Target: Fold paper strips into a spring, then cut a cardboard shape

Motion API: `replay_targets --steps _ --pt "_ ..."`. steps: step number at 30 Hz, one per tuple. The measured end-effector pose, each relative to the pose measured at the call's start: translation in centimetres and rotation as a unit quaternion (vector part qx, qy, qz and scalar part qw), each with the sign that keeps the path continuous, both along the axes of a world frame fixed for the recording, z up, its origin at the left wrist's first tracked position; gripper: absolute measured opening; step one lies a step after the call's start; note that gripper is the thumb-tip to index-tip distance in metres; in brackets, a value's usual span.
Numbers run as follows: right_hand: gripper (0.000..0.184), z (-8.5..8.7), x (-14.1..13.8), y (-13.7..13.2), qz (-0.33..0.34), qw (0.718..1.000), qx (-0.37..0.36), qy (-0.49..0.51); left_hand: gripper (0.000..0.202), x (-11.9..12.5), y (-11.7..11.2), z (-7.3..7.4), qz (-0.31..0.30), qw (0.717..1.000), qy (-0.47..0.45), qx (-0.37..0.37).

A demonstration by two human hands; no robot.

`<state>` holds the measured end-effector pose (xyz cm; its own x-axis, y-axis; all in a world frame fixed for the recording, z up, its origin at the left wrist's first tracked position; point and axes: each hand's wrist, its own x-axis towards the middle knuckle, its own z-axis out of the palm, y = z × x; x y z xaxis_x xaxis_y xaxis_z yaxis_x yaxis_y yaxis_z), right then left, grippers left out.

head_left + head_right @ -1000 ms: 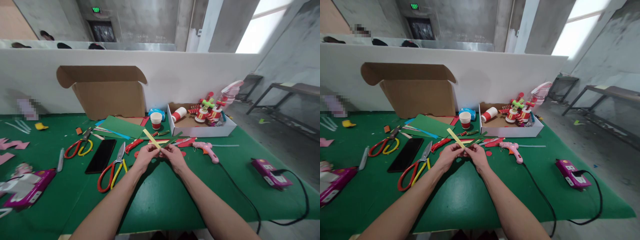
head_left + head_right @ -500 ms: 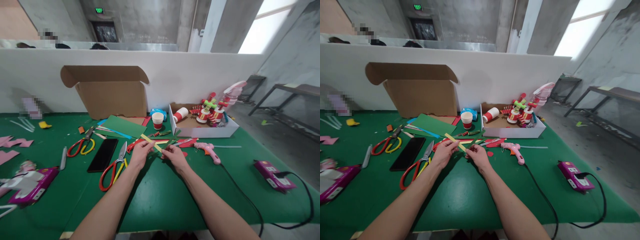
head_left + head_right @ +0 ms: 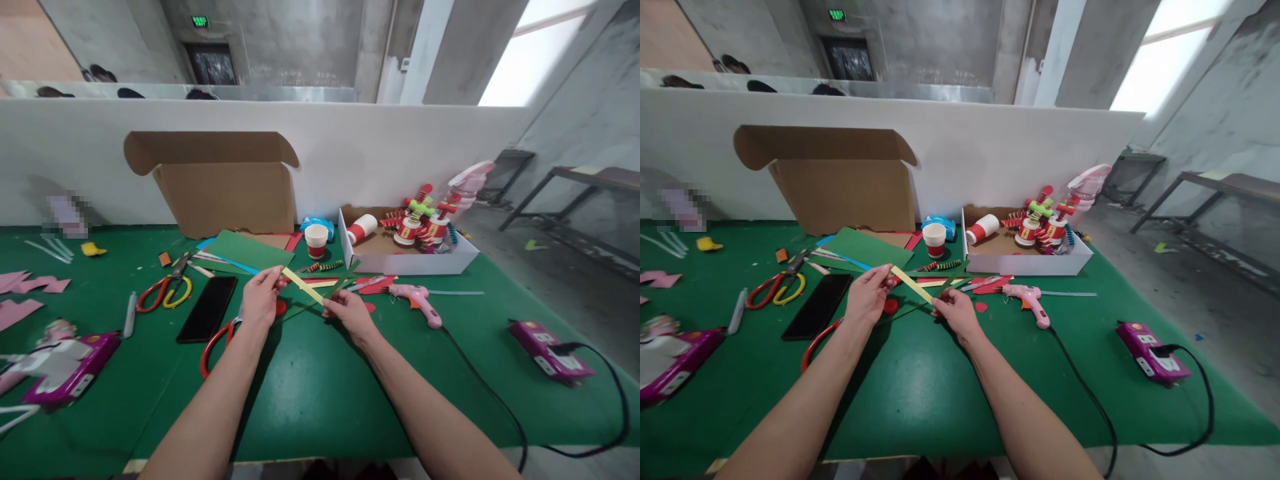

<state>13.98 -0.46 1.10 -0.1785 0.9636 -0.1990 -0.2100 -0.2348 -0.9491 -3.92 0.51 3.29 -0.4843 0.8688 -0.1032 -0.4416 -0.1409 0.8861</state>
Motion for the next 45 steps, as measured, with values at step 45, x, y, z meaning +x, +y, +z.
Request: replay_targets --steps 45 --pt "0.041 0.0 -0.4 -0.3 -0.012 0.988 -0.045 0.145 0.031 4.6 -2.0 -1.7 -0.253 0.963 0.088 -0.033"
